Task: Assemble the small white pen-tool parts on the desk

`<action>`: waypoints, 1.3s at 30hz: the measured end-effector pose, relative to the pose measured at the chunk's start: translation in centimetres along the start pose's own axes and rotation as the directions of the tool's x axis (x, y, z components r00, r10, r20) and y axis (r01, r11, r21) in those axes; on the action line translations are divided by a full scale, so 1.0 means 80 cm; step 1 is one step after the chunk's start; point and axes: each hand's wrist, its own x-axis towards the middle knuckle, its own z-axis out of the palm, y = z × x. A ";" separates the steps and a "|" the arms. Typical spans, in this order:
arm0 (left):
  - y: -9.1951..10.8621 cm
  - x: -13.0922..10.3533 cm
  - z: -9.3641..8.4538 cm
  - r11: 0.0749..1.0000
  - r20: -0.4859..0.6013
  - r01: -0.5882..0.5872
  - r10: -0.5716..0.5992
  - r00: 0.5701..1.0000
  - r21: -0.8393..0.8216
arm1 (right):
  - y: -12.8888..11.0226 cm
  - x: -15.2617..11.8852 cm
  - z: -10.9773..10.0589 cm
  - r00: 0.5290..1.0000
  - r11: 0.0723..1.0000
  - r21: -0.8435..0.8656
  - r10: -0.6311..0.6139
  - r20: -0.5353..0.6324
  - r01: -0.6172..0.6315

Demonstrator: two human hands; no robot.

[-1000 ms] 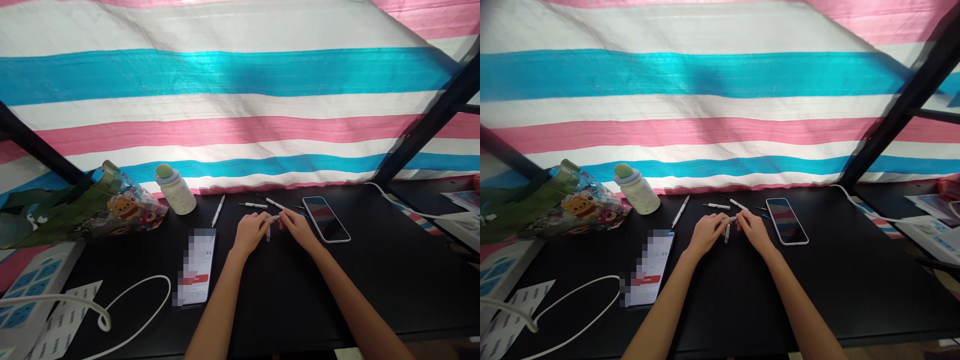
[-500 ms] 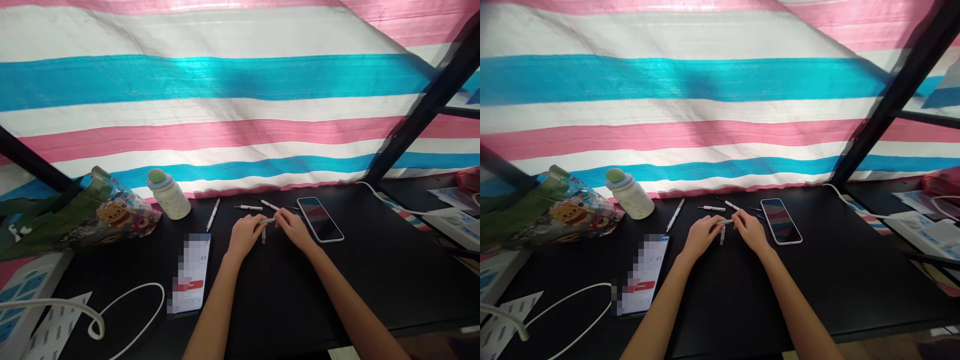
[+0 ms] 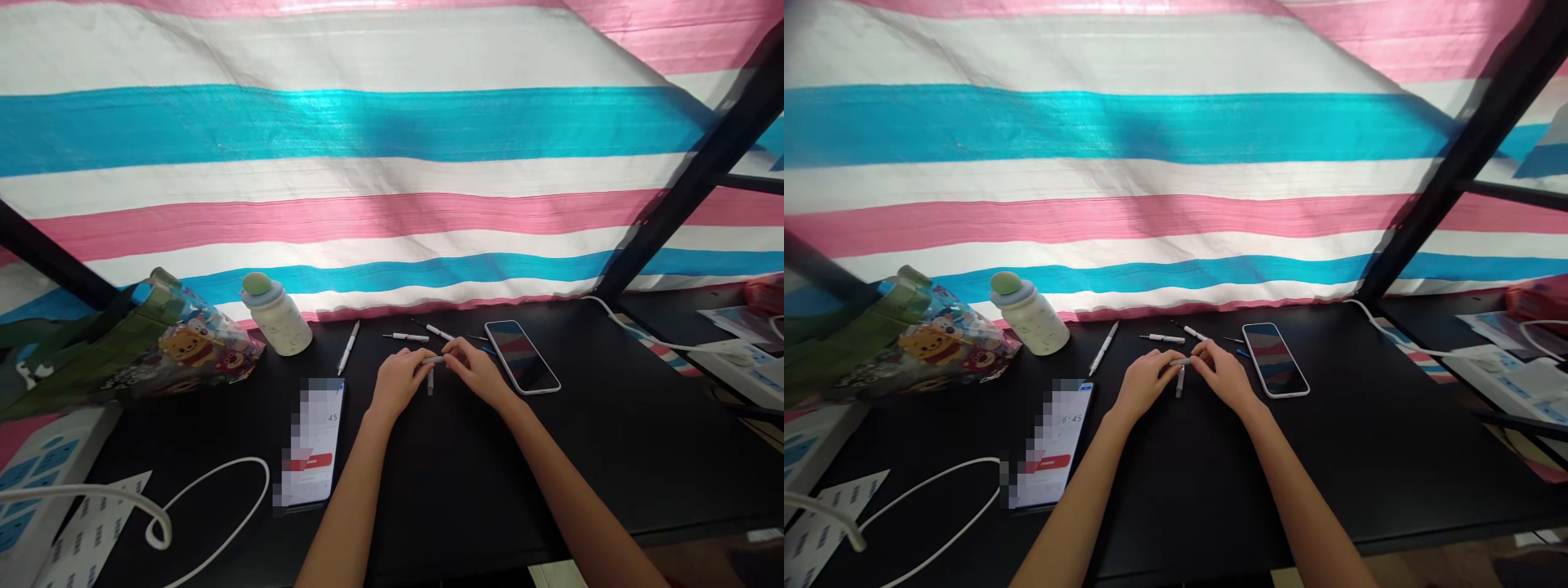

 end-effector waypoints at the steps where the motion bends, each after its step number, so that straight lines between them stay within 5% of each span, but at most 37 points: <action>1: 0.001 0.000 0.000 1.000 -0.003 0.002 -0.002 1.000 -0.008 | 0.000 0.000 -0.001 1.000 1.000 -0.021 0.007 -0.001 -0.007; 5: 0.002 -0.001 -0.001 0.999 -0.003 -0.006 0.006 1.000 -0.035 | 0.004 0.001 -0.001 1.000 0.997 -0.078 0.008 0.024 -0.006; 14: -0.002 0.000 0.003 0.999 -0.008 -0.005 0.004 1.000 -0.034 | 0.010 0.002 0.004 0.997 0.995 0.090 -0.037 0.068 0.031; 24: 0.000 0.000 -0.004 0.998 -0.006 0.018 -0.019 1.000 -0.062 | 0.004 0.003 0.001 0.998 0.997 0.049 -0.058 -0.027 0.059; 39: 0.004 0.000 -0.006 0.988 0.039 0.038 -0.033 0.999 -0.149 | -0.001 0.003 0.000 0.999 0.995 0.090 -0.044 0.008 0.043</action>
